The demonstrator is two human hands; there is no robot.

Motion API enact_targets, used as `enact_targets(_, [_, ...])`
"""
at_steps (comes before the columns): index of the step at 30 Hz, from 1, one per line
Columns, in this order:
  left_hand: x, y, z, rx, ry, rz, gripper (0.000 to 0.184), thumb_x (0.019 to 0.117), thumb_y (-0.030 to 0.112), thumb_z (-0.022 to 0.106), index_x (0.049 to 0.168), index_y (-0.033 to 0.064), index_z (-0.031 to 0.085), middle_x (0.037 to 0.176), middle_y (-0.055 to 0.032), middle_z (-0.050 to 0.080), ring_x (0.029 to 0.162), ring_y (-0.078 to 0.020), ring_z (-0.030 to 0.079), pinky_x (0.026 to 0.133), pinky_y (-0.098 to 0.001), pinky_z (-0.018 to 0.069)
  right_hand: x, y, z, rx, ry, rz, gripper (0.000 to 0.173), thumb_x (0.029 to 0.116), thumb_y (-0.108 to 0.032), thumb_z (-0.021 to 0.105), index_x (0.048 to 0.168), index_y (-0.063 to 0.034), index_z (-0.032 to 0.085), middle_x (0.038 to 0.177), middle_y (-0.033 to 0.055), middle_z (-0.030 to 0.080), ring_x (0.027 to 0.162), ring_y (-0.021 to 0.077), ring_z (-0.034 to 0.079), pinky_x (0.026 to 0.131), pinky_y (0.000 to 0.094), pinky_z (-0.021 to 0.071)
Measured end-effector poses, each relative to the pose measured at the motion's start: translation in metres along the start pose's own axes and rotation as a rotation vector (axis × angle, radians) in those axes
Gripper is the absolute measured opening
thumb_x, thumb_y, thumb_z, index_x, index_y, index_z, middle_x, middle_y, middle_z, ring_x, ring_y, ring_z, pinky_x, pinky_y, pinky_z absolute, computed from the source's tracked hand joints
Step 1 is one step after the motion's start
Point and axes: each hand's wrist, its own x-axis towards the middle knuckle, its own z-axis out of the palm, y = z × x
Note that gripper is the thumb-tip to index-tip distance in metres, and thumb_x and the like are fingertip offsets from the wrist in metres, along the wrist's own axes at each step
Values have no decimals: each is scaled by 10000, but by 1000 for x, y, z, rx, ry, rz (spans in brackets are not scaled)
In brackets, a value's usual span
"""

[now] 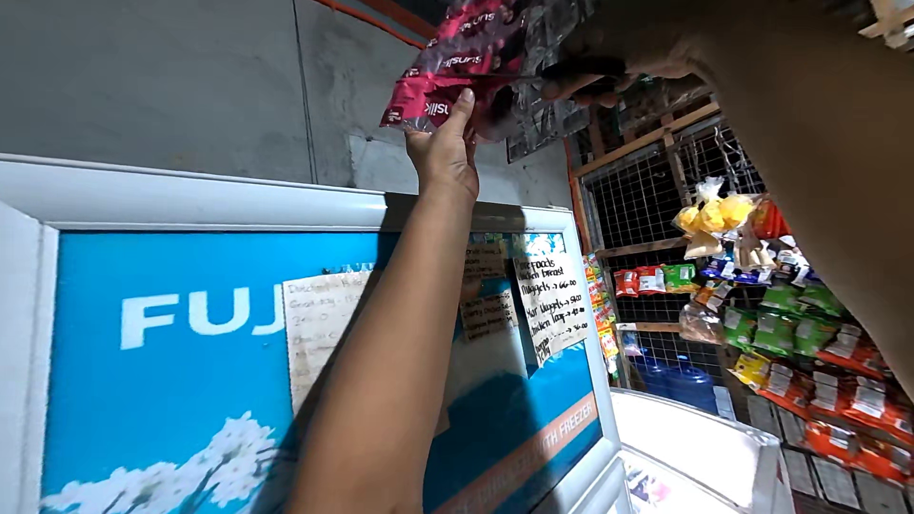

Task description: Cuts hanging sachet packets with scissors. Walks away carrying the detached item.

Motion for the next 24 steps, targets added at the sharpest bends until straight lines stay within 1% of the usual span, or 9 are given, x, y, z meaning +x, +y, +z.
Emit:
enact_targets(6, [-2,-5,-2,-9,-14,-17,490,940,-41,668,1343,37,401,1075,-122,590,852,-161,649,756,-300,585,3,9,0,-12,-5,-26,268,975,-371,662,889,-122,618,677,-39,582,499,5,478,458,133,363])
enact_targets(8, [-1,-7,-2,-17,-18,-35,475,944,-21,673,1333,42,409,1051,-119,596,835,-160,646,745,-296,579,5,13,0,-3,-5,-25,271,974,-363,669,880,-115,618,669,-37,582,499,11,477,460,141,358])
enact_targets(9, [0,-8,-2,-20,-21,-54,462,953,17,676,1337,44,420,1057,-122,605,854,-169,652,761,-309,582,6,15,0,5,0,-24,276,964,-366,687,878,-113,619,668,-39,584,502,10,487,465,139,374])
enact_targets(11, [2,-8,-2,0,-15,-113,511,982,184,688,1409,58,436,1174,-135,632,1005,-202,673,869,-345,586,8,20,-1,9,4,-28,278,950,-368,708,883,-113,618,674,-39,584,514,14,496,475,142,388])
enact_targets(12, [4,-9,-2,9,9,-133,532,986,237,686,1422,62,437,1207,-137,630,1046,-207,670,894,-351,581,7,21,-1,1,4,-31,276,950,-369,708,880,-116,622,672,-40,586,514,14,496,474,143,384])
enact_targets(13, [8,-11,-2,15,41,-140,516,991,240,678,1409,59,436,1193,-134,618,1031,-203,657,880,-344,573,7,21,-1,-13,5,-32,277,950,-374,705,873,-120,626,668,-41,593,513,13,498,474,145,380])
enact_targets(17, [12,-14,-1,-14,94,-126,455,986,112,666,1377,36,447,1147,-140,613,971,-192,657,833,-324,576,5,22,-2,-36,-18,-34,266,979,-369,662,911,-116,618,699,-40,594,535,12,499,496,147,386])
enact_targets(20, [9,-14,-1,-17,80,-131,412,1003,103,636,1366,24,457,1152,-144,612,980,-195,656,845,-325,572,7,18,0,-15,-24,11,275,985,-390,647,934,-121,621,712,-35,588,555,30,511,513,164,408])
enact_targets(24, [10,-13,-2,-16,83,-128,375,1008,100,627,1343,16,479,1156,-145,616,1000,-196,651,858,-329,565,12,12,5,-47,-27,40,327,996,-456,605,947,-133,627,717,-32,586,569,43,514,520,178,395])
